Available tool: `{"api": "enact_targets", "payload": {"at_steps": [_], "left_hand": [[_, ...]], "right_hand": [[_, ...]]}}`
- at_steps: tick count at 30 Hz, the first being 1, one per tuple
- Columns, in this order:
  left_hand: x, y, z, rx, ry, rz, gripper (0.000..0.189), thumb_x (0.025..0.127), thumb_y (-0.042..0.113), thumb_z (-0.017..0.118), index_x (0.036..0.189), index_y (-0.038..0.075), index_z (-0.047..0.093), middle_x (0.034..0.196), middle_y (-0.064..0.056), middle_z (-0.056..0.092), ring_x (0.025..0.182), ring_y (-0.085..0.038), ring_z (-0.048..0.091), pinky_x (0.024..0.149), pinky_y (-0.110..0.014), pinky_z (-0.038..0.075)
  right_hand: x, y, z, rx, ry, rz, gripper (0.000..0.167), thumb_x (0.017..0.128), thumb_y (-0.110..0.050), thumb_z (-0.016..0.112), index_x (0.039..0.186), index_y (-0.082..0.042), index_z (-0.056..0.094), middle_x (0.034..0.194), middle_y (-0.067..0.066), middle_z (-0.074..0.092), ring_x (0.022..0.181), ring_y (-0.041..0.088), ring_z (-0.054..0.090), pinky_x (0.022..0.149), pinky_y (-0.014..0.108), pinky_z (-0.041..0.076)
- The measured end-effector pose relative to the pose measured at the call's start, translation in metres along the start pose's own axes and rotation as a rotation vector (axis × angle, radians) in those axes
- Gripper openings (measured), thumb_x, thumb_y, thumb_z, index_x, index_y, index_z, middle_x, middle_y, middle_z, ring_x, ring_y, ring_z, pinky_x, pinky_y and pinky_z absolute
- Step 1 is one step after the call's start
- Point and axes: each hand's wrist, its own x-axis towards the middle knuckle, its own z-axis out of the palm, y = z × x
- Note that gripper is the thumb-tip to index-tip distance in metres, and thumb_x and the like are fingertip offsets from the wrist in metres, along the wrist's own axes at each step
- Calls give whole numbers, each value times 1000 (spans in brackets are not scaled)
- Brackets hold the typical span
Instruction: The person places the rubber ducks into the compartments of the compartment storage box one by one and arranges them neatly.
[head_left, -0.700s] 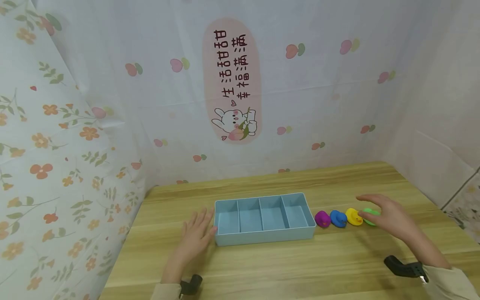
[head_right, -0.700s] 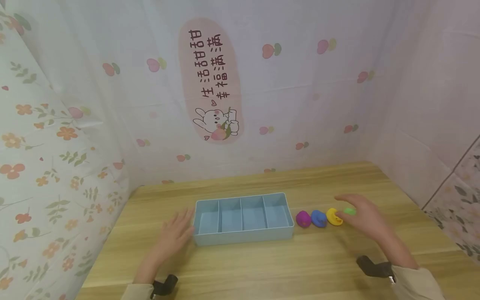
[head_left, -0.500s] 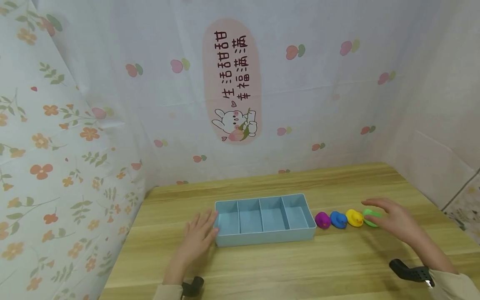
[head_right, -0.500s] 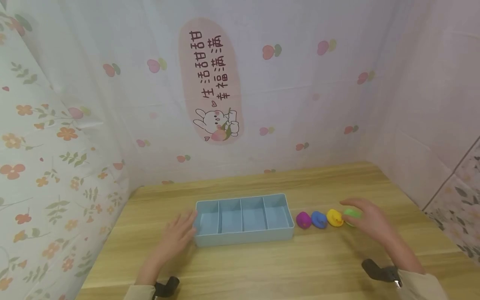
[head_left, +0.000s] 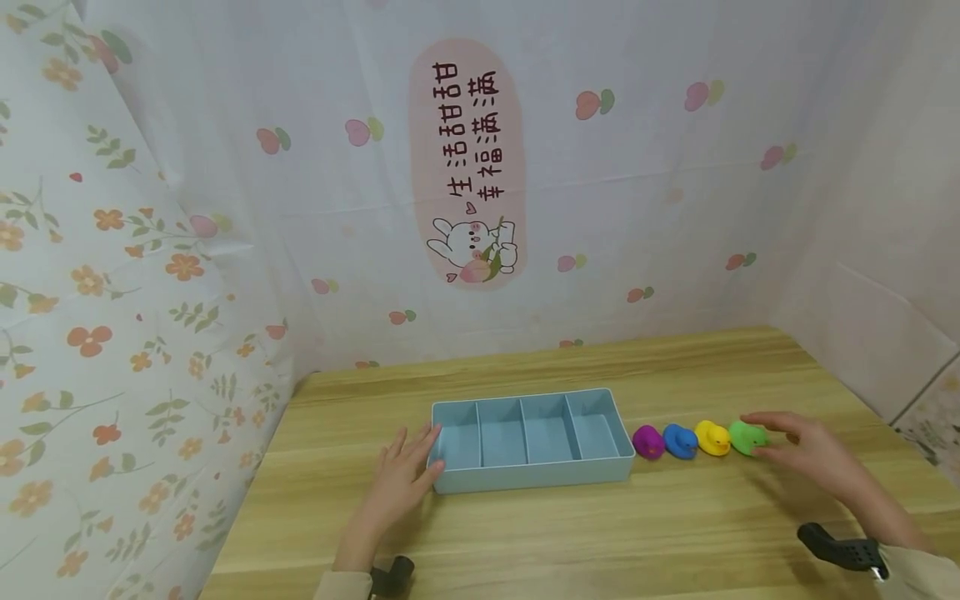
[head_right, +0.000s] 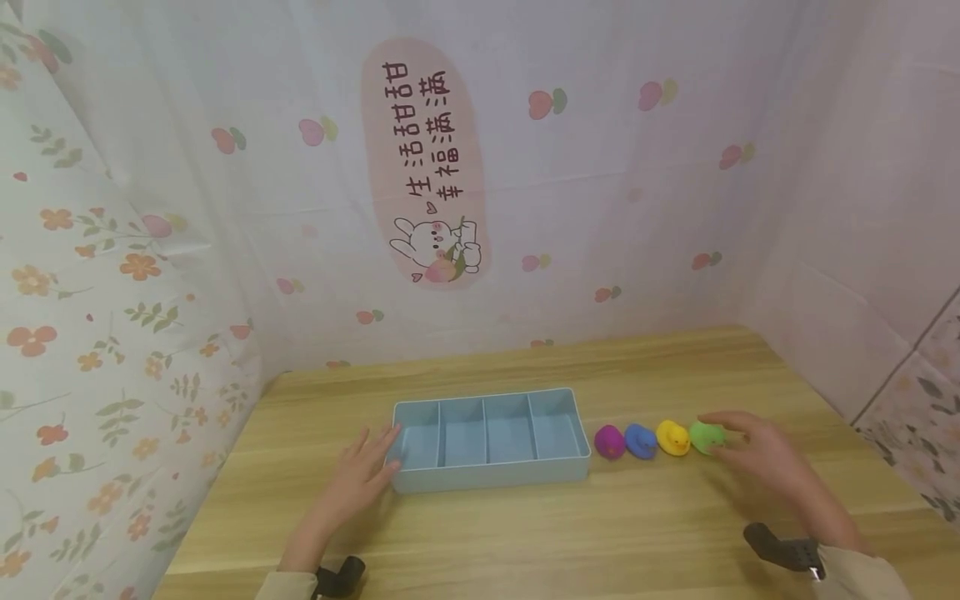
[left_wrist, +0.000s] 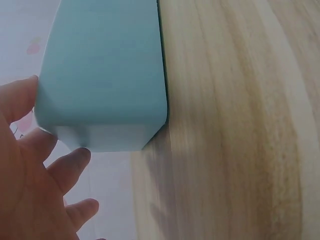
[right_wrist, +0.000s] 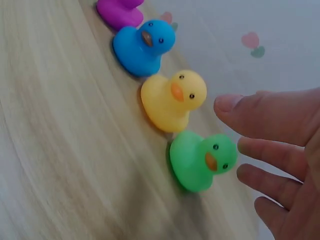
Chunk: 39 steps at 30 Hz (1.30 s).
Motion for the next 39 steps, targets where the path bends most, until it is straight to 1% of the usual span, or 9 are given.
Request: {"api": "enact_targets", "payload": {"at_steps": [6, 13, 17, 19, 23, 26, 31, 36, 39], "left_hand": [[1, -1, 1, -10, -11, -7, 56, 98, 39, 49, 149, 18, 35, 153, -13, 33, 142, -50, 15, 107, -75, 8], [0, -1, 2, -30, -21, 8, 57, 99, 40, 48, 149, 14, 35, 153, -14, 33, 141, -51, 14, 108, -73, 9], [0, -5, 4, -40, -3, 25, 59, 99, 40, 48, 149, 13, 34, 152, -10, 35, 141, -49, 19, 110, -69, 15], [1, -6, 5, -47, 4, 29, 59, 99, 39, 49, 149, 12, 34, 152, -9, 36, 141, -48, 21, 110, -68, 18], [1, -6, 5, -73, -7, 26, 60, 99, 37, 49, 150, 11, 32, 153, -12, 34, 140, -44, 26, 112, -61, 23], [1, -5, 4, -93, -13, 25, 60, 99, 36, 50, 150, 10, 31, 154, -14, 31, 140, -40, 29, 114, -56, 25], [1, -4, 3, -94, -20, 28, 61, 99, 36, 49, 150, 8, 30, 154, -15, 31, 140, -37, 31, 114, -53, 26], [1, -4, 4, -95, -23, 13, 61, 99, 35, 50, 150, 9, 30, 154, -14, 31, 140, -36, 31, 114, -53, 26], [0, -4, 4, -103, -25, 8, 61, 99, 34, 50, 150, 9, 29, 154, -14, 31, 141, -36, 30, 114, -53, 26]], "right_hand": [[3, 15, -1, -11, -92, 45, 67, 82, -19, 75, 137, 3, 45, 134, 35, 46, 113, 44, 47, 81, 68, 40], [0, 36, 2, 57, -63, 6, 58, 83, -22, 74, 136, -14, 52, 137, -13, 49, 131, 9, 35, 89, 75, 28], [-4, 41, 8, 93, -74, 32, 57, 85, -26, 72, 137, -16, 51, 142, -9, 47, 135, -2, 22, 92, 77, 22], [-3, 43, 9, 97, -63, 33, 54, 85, -27, 72, 135, -19, 54, 141, -5, 51, 120, -21, 19, 92, 77, 23], [-4, 44, 11, 123, -92, 64, 57, 87, -28, 70, 138, -12, 50, 137, -24, 41, 137, 2, 16, 92, 78, 21], [-1, 46, 12, 107, -97, 64, 61, 87, -28, 70, 139, -6, 47, 138, -19, 39, 141, 15, 14, 92, 77, 22], [1, 52, 15, 64, -73, 35, 60, 85, -26, 72, 136, -5, 49, 143, 13, 47, 129, -12, 15, 91, 76, 25], [3, 55, 18, 33, -63, 53, 56, 86, -26, 71, 132, 0, 51, 137, 30, 46, 136, 32, 33, 90, 75, 26], [4, 56, 18, 13, -79, 88, 58, 88, -28, 69, 130, 6, 49, 134, 40, 40, 120, 59, 34, 89, 76, 26]]}}
